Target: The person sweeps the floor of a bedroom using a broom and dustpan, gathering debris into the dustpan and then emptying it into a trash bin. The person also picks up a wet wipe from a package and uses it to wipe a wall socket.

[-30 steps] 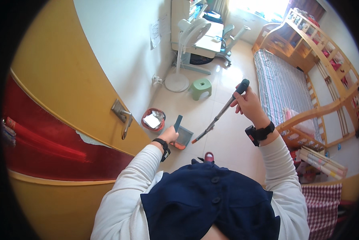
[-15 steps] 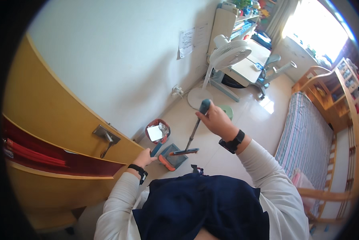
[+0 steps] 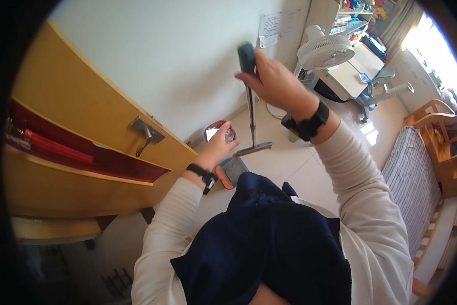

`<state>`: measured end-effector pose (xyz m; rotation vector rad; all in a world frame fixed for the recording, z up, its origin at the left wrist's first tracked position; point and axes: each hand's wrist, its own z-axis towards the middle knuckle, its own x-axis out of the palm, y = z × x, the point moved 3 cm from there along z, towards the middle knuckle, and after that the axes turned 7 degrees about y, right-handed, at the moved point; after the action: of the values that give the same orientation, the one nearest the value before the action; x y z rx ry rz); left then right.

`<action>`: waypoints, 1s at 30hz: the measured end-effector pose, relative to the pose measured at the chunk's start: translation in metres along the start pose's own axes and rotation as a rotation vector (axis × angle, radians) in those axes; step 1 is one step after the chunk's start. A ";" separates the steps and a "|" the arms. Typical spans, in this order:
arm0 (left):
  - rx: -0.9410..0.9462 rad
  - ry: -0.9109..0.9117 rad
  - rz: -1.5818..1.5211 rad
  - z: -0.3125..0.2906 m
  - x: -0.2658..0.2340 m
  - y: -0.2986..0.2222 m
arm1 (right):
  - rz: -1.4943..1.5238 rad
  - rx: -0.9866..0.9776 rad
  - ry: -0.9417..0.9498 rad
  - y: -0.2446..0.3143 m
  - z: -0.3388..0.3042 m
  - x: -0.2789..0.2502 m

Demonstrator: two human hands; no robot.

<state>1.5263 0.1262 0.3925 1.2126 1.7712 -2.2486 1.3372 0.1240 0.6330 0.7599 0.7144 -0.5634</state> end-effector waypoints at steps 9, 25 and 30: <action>-0.105 -0.223 -0.096 0.041 0.044 -0.015 | 0.277 -0.220 -0.024 0.093 0.052 -0.096; -0.193 -0.969 -0.507 -0.051 -0.062 -0.157 | 0.294 0.265 0.452 -0.272 -0.087 0.022; -0.196 -1.094 -0.430 -0.080 -0.067 -0.209 | 0.437 0.250 0.541 -0.277 -0.078 0.077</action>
<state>1.5189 0.2381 0.5970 -0.4664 1.7053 -2.1013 1.1687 0.0021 0.4202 1.2875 0.9460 -0.0384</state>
